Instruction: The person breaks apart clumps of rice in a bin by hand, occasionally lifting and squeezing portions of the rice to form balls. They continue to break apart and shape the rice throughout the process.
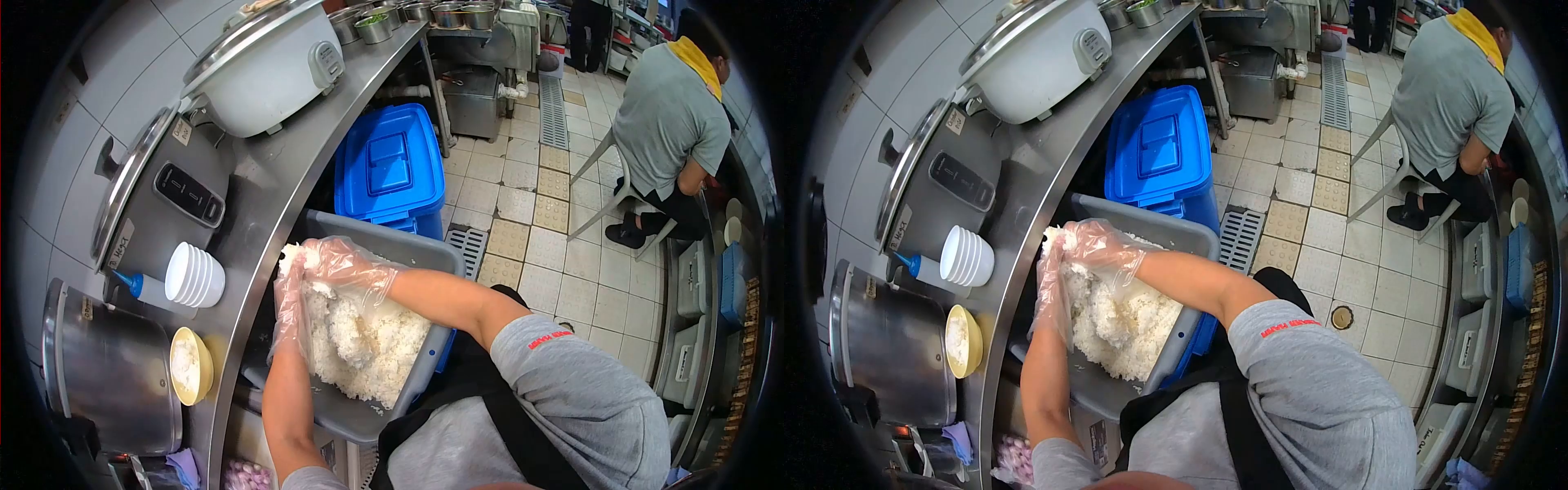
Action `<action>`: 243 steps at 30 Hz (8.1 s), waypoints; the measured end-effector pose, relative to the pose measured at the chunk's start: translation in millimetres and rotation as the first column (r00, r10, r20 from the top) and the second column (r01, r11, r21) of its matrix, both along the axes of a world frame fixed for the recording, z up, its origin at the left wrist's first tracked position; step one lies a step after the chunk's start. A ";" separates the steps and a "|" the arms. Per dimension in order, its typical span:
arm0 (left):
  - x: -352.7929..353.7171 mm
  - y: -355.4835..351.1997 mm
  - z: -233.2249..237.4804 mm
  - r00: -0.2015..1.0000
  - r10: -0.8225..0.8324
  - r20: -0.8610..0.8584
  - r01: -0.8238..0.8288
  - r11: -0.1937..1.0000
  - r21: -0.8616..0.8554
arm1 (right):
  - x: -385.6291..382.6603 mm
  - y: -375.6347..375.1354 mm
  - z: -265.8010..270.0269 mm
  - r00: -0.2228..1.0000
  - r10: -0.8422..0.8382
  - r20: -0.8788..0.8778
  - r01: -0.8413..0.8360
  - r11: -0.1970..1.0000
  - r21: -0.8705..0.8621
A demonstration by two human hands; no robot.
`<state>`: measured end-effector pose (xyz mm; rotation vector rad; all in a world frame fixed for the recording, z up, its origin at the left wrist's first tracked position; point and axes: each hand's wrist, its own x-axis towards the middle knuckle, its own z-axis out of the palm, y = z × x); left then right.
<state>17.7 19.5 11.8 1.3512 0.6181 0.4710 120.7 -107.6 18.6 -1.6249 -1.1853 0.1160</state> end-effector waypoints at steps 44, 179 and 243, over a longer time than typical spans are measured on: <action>-2.9 46.0 -27.3 0.932 -0.149 -0.330 0.142 0.989 -0.048 | 2.7 10.4 -15.0 0.725 0.428 -0.539 -0.526 0.850 -0.033; 1.1 4.7 -10.7 0.907 0.284 -0.311 -0.164 0.919 0.359 | 11.1 43.6 -56.8 0.991 0.086 0.099 -0.064 0.976 -0.209; -3.9 -16.9 0.2 0.784 0.014 -0.621 0.608 0.185 0.772 | 41.1 21.5 -40.9 0.856 0.087 0.510 0.039 0.972 -0.231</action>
